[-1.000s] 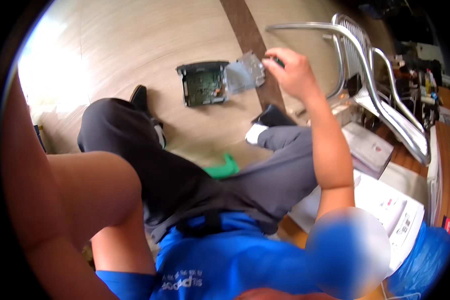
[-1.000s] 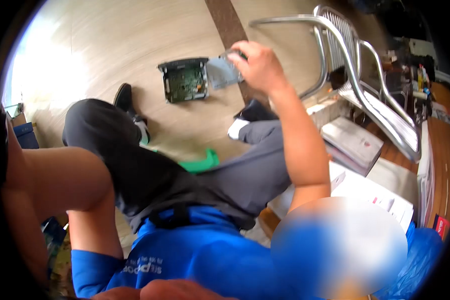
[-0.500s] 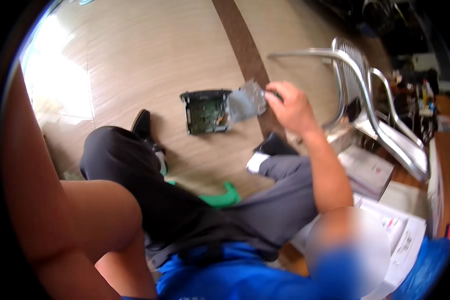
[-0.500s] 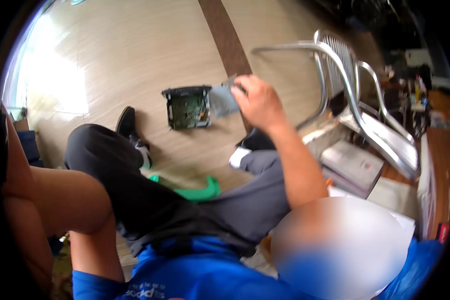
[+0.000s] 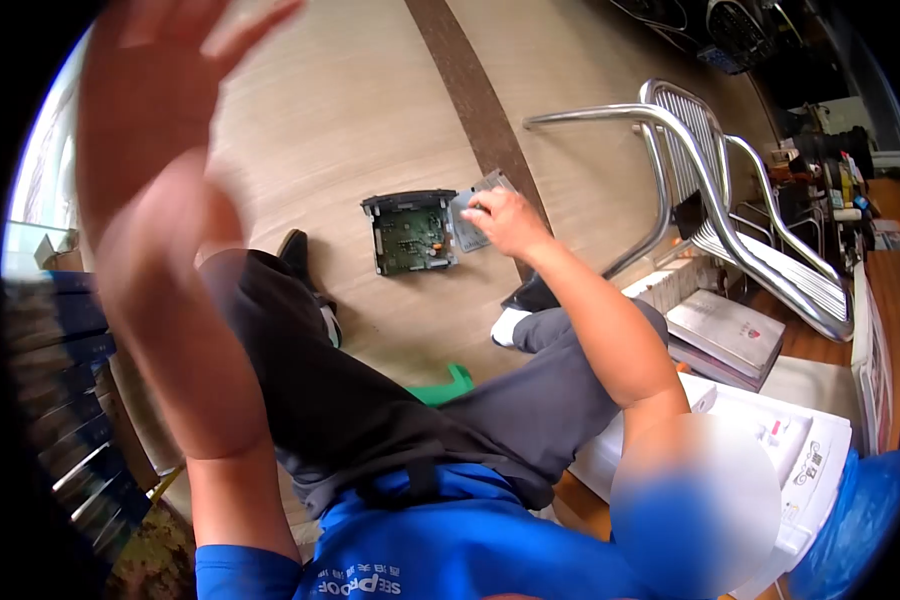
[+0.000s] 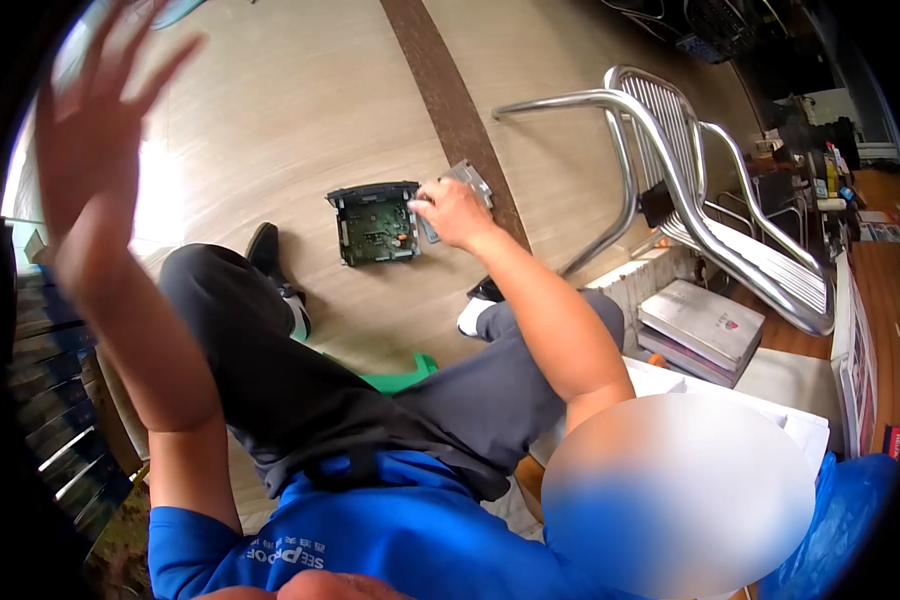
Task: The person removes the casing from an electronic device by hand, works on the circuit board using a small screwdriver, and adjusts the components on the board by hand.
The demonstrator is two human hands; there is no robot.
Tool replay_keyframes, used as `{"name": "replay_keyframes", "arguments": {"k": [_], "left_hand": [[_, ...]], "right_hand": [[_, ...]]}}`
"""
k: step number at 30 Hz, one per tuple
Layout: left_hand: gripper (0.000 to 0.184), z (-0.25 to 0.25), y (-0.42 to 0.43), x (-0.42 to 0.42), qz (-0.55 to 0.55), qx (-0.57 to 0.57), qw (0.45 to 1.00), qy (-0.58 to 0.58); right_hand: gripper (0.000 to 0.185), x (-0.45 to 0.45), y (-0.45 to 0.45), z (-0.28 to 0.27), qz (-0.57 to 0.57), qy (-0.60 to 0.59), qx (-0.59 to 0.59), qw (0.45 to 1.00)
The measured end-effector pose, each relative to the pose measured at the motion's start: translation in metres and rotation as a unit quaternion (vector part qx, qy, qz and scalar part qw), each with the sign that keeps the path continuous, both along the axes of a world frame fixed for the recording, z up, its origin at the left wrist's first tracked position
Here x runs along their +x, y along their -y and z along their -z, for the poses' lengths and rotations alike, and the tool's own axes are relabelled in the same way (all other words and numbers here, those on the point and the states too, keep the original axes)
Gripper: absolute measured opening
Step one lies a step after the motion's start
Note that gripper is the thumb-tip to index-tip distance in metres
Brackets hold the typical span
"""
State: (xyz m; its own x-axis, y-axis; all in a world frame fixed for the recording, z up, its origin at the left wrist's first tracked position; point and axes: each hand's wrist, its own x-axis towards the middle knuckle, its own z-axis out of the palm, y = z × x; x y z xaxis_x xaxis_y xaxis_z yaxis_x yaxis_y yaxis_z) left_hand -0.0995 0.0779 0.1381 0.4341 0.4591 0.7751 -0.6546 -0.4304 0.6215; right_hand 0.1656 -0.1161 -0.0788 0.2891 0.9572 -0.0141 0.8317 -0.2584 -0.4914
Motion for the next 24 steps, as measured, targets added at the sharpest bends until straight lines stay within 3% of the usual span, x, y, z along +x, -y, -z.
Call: {"name": "replay_keyframes", "arguments": {"k": [2,3,4,6,8,10,11,12,14,17,18,20,21,24], "left_hand": [[0.044,0.026,-0.012,0.025,-0.074,0.009,0.991,-0.110],[0.055,0.048,-0.026,0.032,-0.125,0.093,0.943,-0.296],[0.051,0.061,-0.015,0.050,-0.187,0.095,0.911,-0.356],[0.060,0.125,-0.026,0.076,-0.124,0.151,0.832,-0.519],[0.068,0.144,-0.024,0.081,0.049,0.237,0.609,-0.755],[0.076,0.169,-0.031,0.090,0.091,0.210,0.520,-0.823],[0.070,0.169,-0.033,0.089,0.069,0.203,0.565,-0.797],[0.070,0.169,-0.037,0.088,0.068,0.203,0.562,-0.799],[0.064,0.151,-0.041,0.084,-0.015,0.168,0.743,-0.647],[0.060,0.149,-0.052,0.080,-0.034,0.130,0.789,-0.600],[0.060,0.149,-0.054,0.079,-0.032,0.125,0.789,-0.600],[0.061,0.140,-0.056,0.076,-0.019,0.196,0.686,-0.700],[0.060,0.135,-0.054,0.074,-0.013,0.195,0.664,-0.722],[0.060,0.149,-0.057,0.072,-0.016,0.154,0.684,-0.713]], "right_hand": [[0.028,-0.002,-0.003,0.032,0.024,-0.089,-0.078,0.993],[0.027,-0.004,-0.010,0.049,0.027,-0.074,-0.095,0.992],[0.027,-0.012,-0.014,0.062,0.021,-0.076,-0.102,0.992],[0.026,-0.027,-0.029,0.085,0.094,-0.117,-0.052,0.987],[0.024,-0.042,-0.033,0.127,0.083,-0.134,0.022,0.987],[0.022,-0.056,-0.030,0.157,0.065,-0.098,-0.066,0.991],[0.021,-0.061,-0.026,0.164,0.056,-0.068,-0.112,0.990],[0.021,-0.063,-0.025,0.171,0.056,-0.072,-0.110,0.990],[0.021,-0.057,-0.022,0.193,0.106,-0.064,-0.130,0.984],[0.023,-0.047,-0.027,0.203,0.136,-0.067,-0.124,0.981],[0.024,-0.046,-0.029,0.201,0.161,-0.072,-0.115,0.978],[0.025,-0.044,-0.034,0.207,0.142,-0.053,-0.089,0.984],[0.026,-0.044,-0.037,0.210,0.132,-0.051,-0.095,0.985],[0.027,-0.052,-0.047,0.204,0.133,-0.052,-0.128,0.981]]}}
